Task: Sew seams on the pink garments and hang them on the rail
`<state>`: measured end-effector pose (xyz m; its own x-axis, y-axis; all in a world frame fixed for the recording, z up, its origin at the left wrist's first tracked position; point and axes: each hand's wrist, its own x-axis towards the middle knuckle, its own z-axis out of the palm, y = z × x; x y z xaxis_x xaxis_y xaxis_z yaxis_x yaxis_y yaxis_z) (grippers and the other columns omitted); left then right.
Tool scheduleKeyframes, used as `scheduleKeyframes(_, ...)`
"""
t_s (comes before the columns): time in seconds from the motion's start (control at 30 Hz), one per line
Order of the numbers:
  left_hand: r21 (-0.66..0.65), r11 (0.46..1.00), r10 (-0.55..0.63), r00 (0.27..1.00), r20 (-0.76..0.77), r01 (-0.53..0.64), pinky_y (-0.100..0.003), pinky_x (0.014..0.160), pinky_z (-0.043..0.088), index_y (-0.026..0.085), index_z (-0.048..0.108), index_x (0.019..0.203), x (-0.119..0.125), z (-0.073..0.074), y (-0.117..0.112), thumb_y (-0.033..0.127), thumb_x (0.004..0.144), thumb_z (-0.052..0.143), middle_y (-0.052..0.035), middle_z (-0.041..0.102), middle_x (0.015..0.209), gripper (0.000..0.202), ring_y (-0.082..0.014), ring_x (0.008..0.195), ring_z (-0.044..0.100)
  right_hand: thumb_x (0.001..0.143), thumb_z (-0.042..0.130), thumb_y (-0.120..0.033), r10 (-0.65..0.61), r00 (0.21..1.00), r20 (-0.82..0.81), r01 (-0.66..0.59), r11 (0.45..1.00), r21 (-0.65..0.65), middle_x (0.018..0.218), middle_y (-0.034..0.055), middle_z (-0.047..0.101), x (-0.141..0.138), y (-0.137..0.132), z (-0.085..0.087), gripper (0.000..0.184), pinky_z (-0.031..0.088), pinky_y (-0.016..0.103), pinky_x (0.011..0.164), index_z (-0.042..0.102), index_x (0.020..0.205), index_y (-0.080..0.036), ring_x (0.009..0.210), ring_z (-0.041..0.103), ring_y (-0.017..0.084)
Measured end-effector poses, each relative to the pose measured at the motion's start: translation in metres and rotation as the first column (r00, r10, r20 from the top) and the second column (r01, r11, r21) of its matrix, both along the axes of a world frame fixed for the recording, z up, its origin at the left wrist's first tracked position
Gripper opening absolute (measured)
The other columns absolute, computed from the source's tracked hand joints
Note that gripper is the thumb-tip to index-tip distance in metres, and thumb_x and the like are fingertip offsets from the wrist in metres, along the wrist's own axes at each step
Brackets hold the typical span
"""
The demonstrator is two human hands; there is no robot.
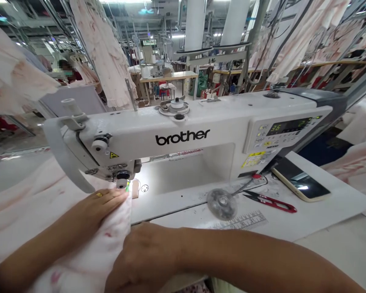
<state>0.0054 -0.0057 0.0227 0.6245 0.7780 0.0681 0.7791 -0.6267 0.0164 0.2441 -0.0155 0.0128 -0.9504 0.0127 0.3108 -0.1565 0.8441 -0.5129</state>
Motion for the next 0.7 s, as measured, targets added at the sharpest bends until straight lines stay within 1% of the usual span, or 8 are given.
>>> scheduleKeyframes(0.13,-0.033,0.999,0.024,1.0,-0.008,-0.024,-0.038,0.092,0.047,0.022,0.063,0.111,0.0,0.005,0.002,0.005,0.088,0.037,-0.006,0.07,0.107,0.038,-0.0222,0.101,0.063,0.081,0.067,-0.017,-0.047,0.998,-0.046,0.049,0.998,0.045,0.079,-0.0063,0.069,-0.001,0.004,-0.004,0.013,0.042,0.021,0.079,0.068,0.094,-0.018,0.078,0.062,0.01)
scheduleKeyframes(0.27,0.005,0.996,0.084,0.996,0.004,-0.084,-0.038,0.091,0.047,0.021,0.059,0.123,-0.002,0.002,0.004,0.007,0.086,0.04,-0.0093,0.067,0.117,0.044,-0.0245,0.107,0.062,0.084,0.065,-0.019,-0.053,0.998,-0.041,0.058,0.989,0.136,0.08,-0.0061,0.069,-0.001,0.007,-0.001,0.009,0.042,0.022,0.077,0.067,0.092,-0.019,0.078,0.062,0.01)
scheduleKeyframes(0.33,-0.037,0.991,0.128,0.992,-0.004,-0.128,-0.038,0.086,0.049,0.02,0.06,0.119,-0.003,0.002,0.011,0.011,0.088,0.042,-0.0103,0.067,0.116,0.037,-0.0253,0.106,0.062,0.086,0.062,-0.018,-0.066,0.997,-0.028,0.07,0.977,0.201,0.081,-0.005,0.069,0.0,0.01,0.001,0.006,0.042,0.022,0.076,0.066,0.091,-0.018,0.079,0.062,0.011)
scheduleKeyframes(0.4,-0.069,0.991,0.114,0.993,-0.027,-0.116,-0.038,0.087,0.048,0.019,0.063,0.11,-0.002,0.005,0.018,0.013,0.09,0.042,-0.0097,0.068,0.108,0.03,-0.0247,0.101,0.063,0.089,0.06,-0.019,-0.086,0.996,-0.019,0.088,0.964,0.25,0.081,-0.0043,0.069,0.0,0.014,0.003,0.005,0.041,0.023,0.076,0.065,0.089,-0.018,0.08,0.062,0.011)
scheduleKeyframes(0.47,-0.037,0.996,0.077,0.996,-0.042,-0.079,-0.039,0.09,0.046,0.02,0.065,0.103,0.0,0.011,0.02,0.013,0.091,0.041,-0.0087,0.069,0.103,0.028,-0.0244,0.1,0.062,0.088,0.06,-0.018,-0.079,0.997,-0.024,0.082,0.951,0.298,0.082,-0.004,0.068,0.0,0.016,0.004,0.004,0.042,0.024,0.076,0.064,0.088,-0.018,0.08,0.061,0.011)
scheduleKeyframes(0.53,0.056,0.994,0.097,0.995,-0.037,-0.095,-0.04,0.089,0.045,0.021,0.064,0.101,0.002,0.017,0.013,0.014,0.092,0.039,-0.0093,0.068,0.105,0.028,-0.0256,0.102,0.061,0.087,0.06,-0.016,-0.044,0.998,-0.051,0.06,0.922,0.383,0.08,-0.0034,0.067,-0.001,0.015,0.005,0.005,0.042,0.026,0.076,0.064,0.086,-0.018,0.078,0.061,0.012)
scheduleKeyframes(0.63,0.171,0.929,0.333,0.943,-0.003,-0.328,-0.038,0.073,0.045,0.021,0.061,0.092,0.006,0.025,-0.012,0.028,0.096,0.035,-0.009,0.067,0.095,0.028,-0.0267,0.09,0.063,0.089,0.054,-0.011,0.023,0.989,-0.146,0.061,0.836,0.545,0.073,-0.0005,0.064,-0.002,0.01,0.007,0.016,0.044,0.029,0.075,0.064,0.079,-0.017,0.072,0.06,0.014)
scheduleKeyframes(0.7,0.09,0.844,0.535,0.842,-0.07,-0.529,-0.035,0.061,0.04,0.022,0.057,0.079,0.01,0.028,-0.03,0.046,0.097,0.034,-0.0059,0.065,0.079,0.038,-0.026,0.074,0.064,0.091,0.049,-0.011,0.078,0.969,-0.233,0.094,0.759,0.644,0.073,0.0036,0.065,-0.002,0.007,0.01,0.022,0.046,0.031,0.076,0.066,0.077,-0.015,0.07,0.062,0.015)
